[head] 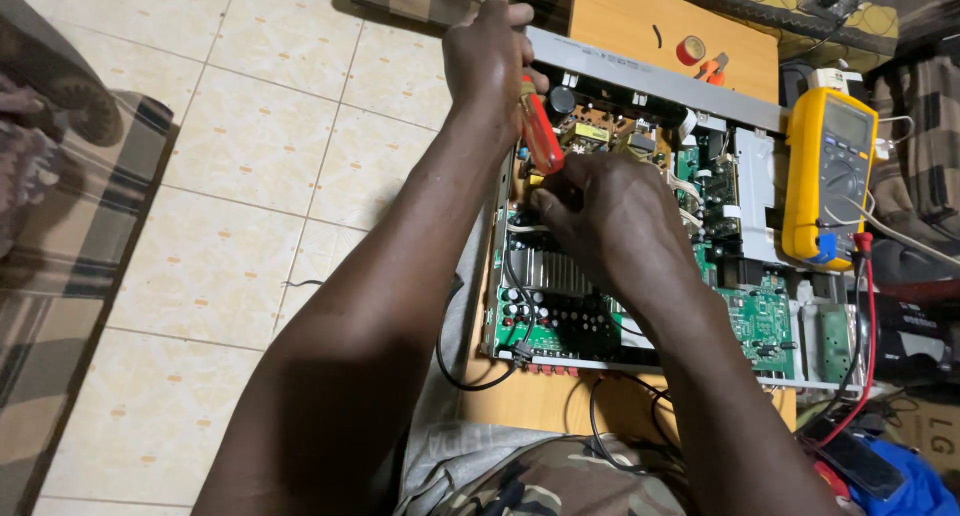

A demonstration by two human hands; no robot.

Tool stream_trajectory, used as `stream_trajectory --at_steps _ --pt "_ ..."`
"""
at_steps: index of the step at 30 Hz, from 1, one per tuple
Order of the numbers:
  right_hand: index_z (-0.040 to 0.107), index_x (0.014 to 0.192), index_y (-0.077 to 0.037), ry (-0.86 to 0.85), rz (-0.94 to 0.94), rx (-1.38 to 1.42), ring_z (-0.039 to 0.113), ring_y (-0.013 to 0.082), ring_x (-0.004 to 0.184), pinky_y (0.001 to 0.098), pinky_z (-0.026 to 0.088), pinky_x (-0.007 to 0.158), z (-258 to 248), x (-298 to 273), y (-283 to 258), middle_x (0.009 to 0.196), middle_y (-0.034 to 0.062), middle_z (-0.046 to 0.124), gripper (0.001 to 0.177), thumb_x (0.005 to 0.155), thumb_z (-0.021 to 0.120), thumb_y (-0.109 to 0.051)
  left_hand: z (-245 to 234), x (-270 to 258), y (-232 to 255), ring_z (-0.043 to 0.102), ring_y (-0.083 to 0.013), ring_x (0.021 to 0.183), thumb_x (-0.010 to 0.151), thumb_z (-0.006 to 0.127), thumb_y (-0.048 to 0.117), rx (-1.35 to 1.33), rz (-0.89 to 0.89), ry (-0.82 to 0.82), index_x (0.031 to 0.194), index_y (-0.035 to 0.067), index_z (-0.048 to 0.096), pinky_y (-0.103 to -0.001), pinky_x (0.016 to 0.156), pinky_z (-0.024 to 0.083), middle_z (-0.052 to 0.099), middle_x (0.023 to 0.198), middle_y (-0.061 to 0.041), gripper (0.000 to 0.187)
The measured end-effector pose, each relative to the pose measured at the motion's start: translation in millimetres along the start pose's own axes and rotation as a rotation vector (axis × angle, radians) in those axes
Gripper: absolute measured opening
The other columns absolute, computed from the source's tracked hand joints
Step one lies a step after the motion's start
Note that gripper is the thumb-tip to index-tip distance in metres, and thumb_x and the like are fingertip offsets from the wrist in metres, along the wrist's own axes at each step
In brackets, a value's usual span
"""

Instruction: Repairing an electronic device by testing components with a multimeter and using a screwdriver

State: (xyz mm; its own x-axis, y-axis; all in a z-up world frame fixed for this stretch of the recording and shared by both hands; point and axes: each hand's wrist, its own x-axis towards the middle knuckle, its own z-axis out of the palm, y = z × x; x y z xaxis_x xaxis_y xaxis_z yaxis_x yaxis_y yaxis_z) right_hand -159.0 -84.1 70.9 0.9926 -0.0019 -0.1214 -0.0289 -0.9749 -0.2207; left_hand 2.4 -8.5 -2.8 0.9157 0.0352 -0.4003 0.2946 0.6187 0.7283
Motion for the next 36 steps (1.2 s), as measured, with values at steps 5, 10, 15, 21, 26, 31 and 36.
stream_trajectory --at_steps 5,10,15,21,26,31,36 --pt "0.076 0.106 -0.01 -0.063 -0.181 0.132 0.068 0.0347 0.074 0.0495 0.046 0.064 -16.9 -13.0 -0.6 0.092 0.0131 0.076 0.024 0.098 0.06 -0.025 -4.8 -17.4 16.2 0.054 -0.0227 0.042 0.1 0.046 0.024 0.13 -0.028 0.004 0.105 -0.003 0.076 -0.037 0.042 0.046 0.055 0.063 -0.007 0.04" --pt "0.075 0.114 -0.009 0.004 -0.327 0.148 0.069 0.039 0.086 0.0492 0.05 0.071 2.6 -12.9 18.2 0.102 0.0164 0.076 0.027 0.101 0.055 -0.022 -5.3 0.2 2.1 0.05 -0.0266 0.034 0.095 0.048 0.027 0.062 -0.013 0.001 0.1 -0.005 0.077 -0.041 0.037 0.042 0.05 0.059 -0.008 0.043" --pt "0.069 0.087 -0.011 0.011 -0.197 0.061 0.06 0.0275 0.066 0.0432 0.044 0.06 15.7 -13.5 14.5 0.082 0.0103 0.063 0.01 0.091 0.061 -0.009 -5.2 1.4 2.3 0.049 -0.0266 0.034 0.088 0.049 0.025 0.085 0.007 0.013 0.096 -0.006 0.078 -0.037 0.037 0.043 0.049 0.058 -0.009 0.043" --pt "0.067 0.08 0.003 0.073 -0.217 0.03 0.055 0.0359 0.052 0.047 0.036 0.045 21.5 -13.9 1.7 0.075 0.0214 0.059 0.014 0.089 0.056 0.002 -6.3 2.5 -0.2 0.045 -0.025 0.034 0.092 0.05 0.026 0.054 0.004 0.006 0.097 -0.007 0.077 -0.037 0.037 0.043 0.049 0.059 -0.01 0.043" --pt "0.069 0.085 -0.002 0.014 -0.144 0.052 0.057 0.0339 0.059 0.0478 0.041 0.053 24.6 -3.7 11.4 0.078 0.017 0.06 0.013 0.093 0.061 -0.008 -6.2 1.8 0.8 0.047 -0.0249 0.035 0.093 0.048 0.027 0.088 0.029 0.003 0.098 -0.008 0.078 -0.035 0.036 0.044 0.049 0.059 -0.009 0.046" --pt "0.068 0.082 -0.01 0.026 -0.241 0.128 0.059 0.032 0.063 0.0458 0.041 0.059 19.9 -6.4 18.3 0.075 0.0135 0.064 0.01 0.09 0.064 -0.011 -5.2 -6.6 5.5 0.047 -0.0256 0.033 0.091 0.047 0.026 0.095 0.028 -0.006 0.095 -0.007 0.077 -0.037 0.035 0.039 0.048 0.058 -0.008 0.045" --pt "0.078 0.109 -0.014 -0.042 -0.163 0.167 0.067 0.0243 0.074 0.0383 0.053 0.065 19.3 -4.3 24.2 0.089 0.0105 0.07 0.019 0.092 0.073 -0.007 -5.7 -8.3 5.6 0.046 -0.0228 0.035 0.092 0.047 0.03 0.215 0.13 -0.06 0.099 -0.007 0.076 -0.035 0.033 0.05 0.05 0.056 -0.008 0.047"
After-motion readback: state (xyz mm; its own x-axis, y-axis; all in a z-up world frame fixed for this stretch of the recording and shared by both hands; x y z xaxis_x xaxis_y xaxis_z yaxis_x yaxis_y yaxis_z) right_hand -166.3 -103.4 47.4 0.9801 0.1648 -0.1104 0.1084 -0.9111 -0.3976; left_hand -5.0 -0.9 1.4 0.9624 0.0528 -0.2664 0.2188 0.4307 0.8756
